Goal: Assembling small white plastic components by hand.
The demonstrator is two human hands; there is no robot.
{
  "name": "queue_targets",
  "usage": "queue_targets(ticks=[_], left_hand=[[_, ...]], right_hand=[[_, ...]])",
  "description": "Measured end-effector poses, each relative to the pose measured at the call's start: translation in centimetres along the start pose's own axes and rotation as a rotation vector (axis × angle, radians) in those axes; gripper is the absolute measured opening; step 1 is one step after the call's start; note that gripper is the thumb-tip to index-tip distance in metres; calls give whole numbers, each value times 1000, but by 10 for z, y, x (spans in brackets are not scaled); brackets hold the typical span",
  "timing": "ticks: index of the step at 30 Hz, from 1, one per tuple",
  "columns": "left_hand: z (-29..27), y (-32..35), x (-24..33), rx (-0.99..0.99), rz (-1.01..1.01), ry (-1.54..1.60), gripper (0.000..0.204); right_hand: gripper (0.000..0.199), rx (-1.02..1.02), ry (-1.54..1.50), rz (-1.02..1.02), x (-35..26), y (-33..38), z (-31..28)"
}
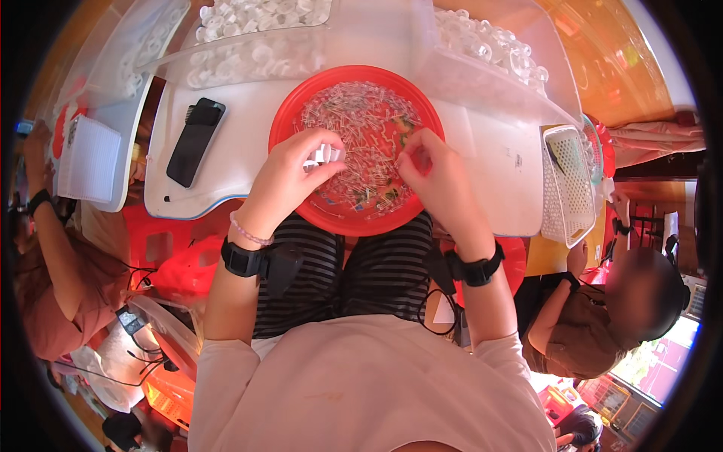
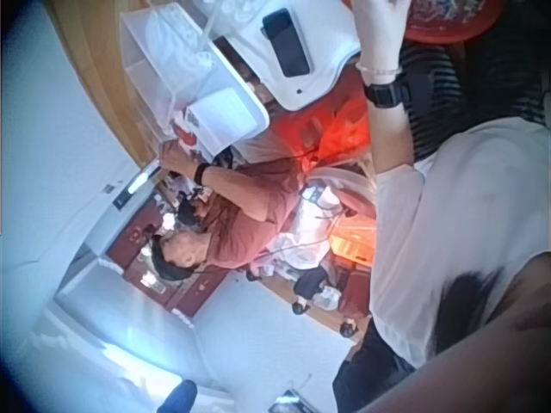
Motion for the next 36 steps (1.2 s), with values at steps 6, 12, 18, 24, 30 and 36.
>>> queue_targets(ticks=[6, 12, 18, 24, 30, 36], left_hand=[[8, 2, 23, 38, 94, 181, 38], [14, 1, 37, -62, 97, 231, 37], [21, 2, 53, -153, 233, -109, 30], [17, 0, 49, -98, 210, 174, 26], [17, 12, 11, 51, -148, 557, 16], [29, 17, 4, 15, -271, 646, 20]], right_hand=[[12, -80, -566, 62, -7, 20, 20], [20, -48, -771, 137, -9, 26, 26], [18, -133, -836, 249, 3, 26, 41], [18, -57, -915, 265, 1, 27, 39], [17, -48, -1254, 306, 0, 32, 43], [15, -29, -1308, 312, 4, 33, 48]])
Point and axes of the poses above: each hand's wrist, its own y-axis away from the middle knuckle, its own z-axis out of the palm, x = y × z, the point moved 9 cm from there along -y, towards the middle knuckle, and after that the axes turned 4 degrees about y, right-handed, at the moved point
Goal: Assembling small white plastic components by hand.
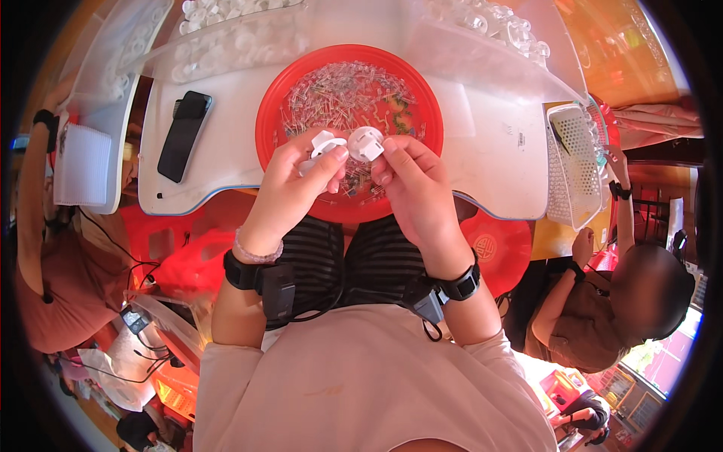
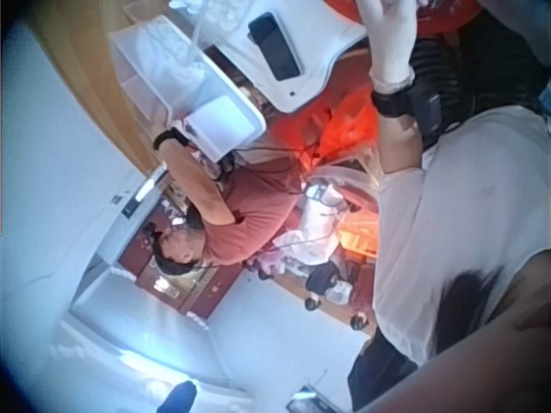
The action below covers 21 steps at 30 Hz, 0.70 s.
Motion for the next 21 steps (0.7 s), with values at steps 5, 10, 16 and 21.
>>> queue_targets(ticks=[5, 10, 16, 21], left_hand=[[-4, -2, -5, 14, 4, -3, 21], [-14, -6, 1, 83, 45, -154, 16], [-15, -9, 19, 52, 142, -419, 13], [-8, -5, 34, 84, 158, -498, 13]], right_hand=[[13, -7, 15, 12, 4, 3, 5], [13, -61, 268, 68, 9, 10, 10], [17, 109, 525, -155, -25, 9, -1], [14, 164, 509, -361, -57, 16, 8]])
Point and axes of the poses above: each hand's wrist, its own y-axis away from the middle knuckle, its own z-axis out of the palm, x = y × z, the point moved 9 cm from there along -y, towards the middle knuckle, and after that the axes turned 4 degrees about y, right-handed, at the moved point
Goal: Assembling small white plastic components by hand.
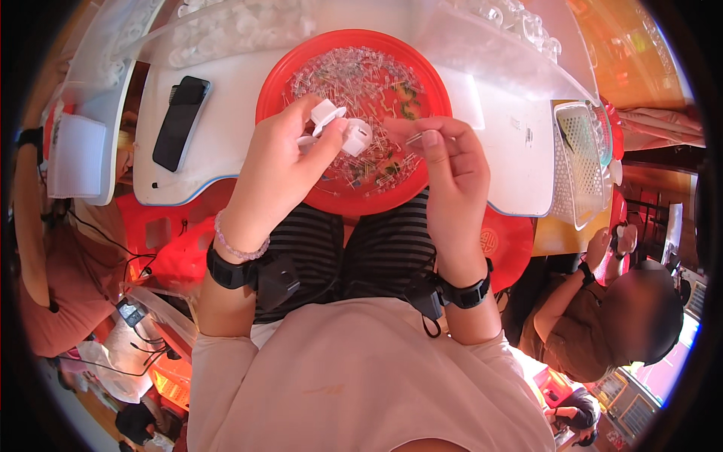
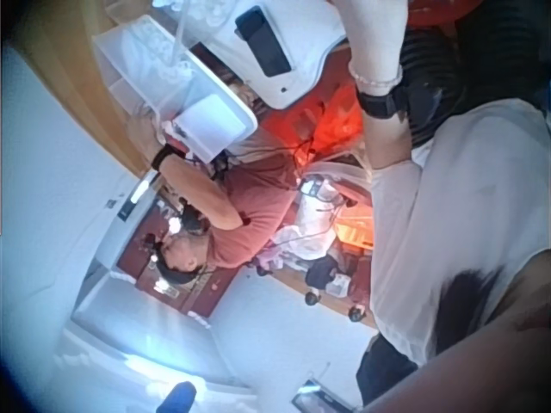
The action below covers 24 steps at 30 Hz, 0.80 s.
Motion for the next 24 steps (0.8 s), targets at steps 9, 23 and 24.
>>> queue_targets(ticks=[9, 23, 24], left_hand=[[3, 9, 18, 13, 42, 23, 7], [7, 16, 36, 19, 47, 151, 5], [7, 16, 38, 15, 70, 158, 4]], right_hand=[[12, -63, -205, -128, -17, 10, 7], [18, -109, 59, -348, -44, 23, 22], [18, -93, 142, -385, -46, 24, 22]])
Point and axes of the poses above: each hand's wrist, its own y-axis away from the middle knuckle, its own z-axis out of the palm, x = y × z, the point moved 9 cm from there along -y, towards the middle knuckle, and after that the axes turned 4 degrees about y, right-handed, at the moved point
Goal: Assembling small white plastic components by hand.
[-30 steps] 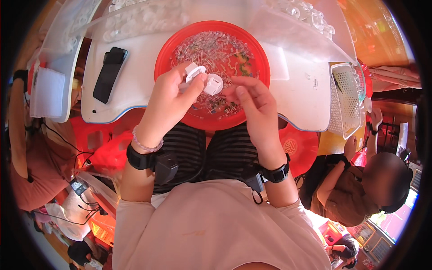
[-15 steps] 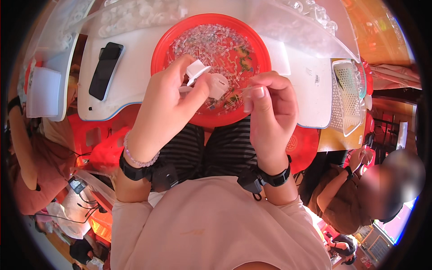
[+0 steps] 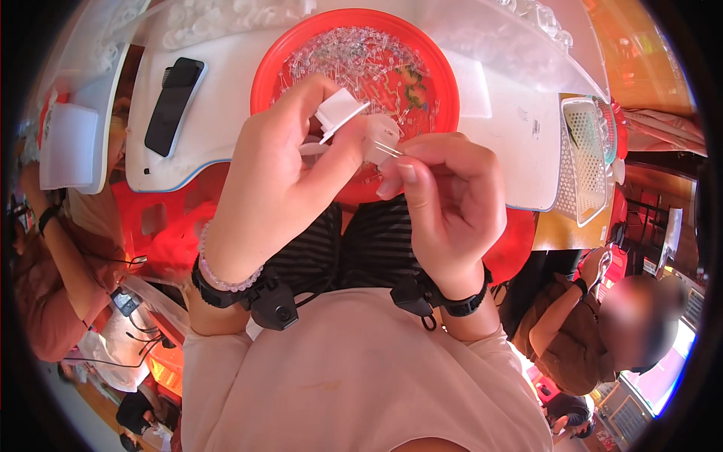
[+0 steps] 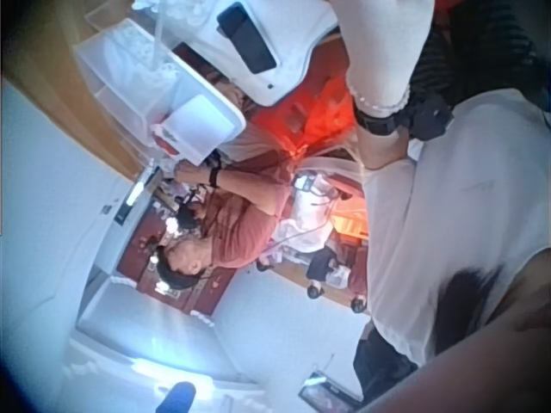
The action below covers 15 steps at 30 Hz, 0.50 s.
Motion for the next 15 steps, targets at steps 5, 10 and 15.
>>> queue_targets(ticks=[5, 10, 15], left_hand=[[0, 0, 3, -16, -15, -18, 4], [1, 2, 1, -17, -28, -36, 3], [3, 3, 10, -18, 31, -65, 4]], right_hand=[[18, 38, 65, -36, -3, 1, -2], [18, 38, 101, -16, -4, 0, -3], [17, 53, 118, -2, -5, 1, -7]])
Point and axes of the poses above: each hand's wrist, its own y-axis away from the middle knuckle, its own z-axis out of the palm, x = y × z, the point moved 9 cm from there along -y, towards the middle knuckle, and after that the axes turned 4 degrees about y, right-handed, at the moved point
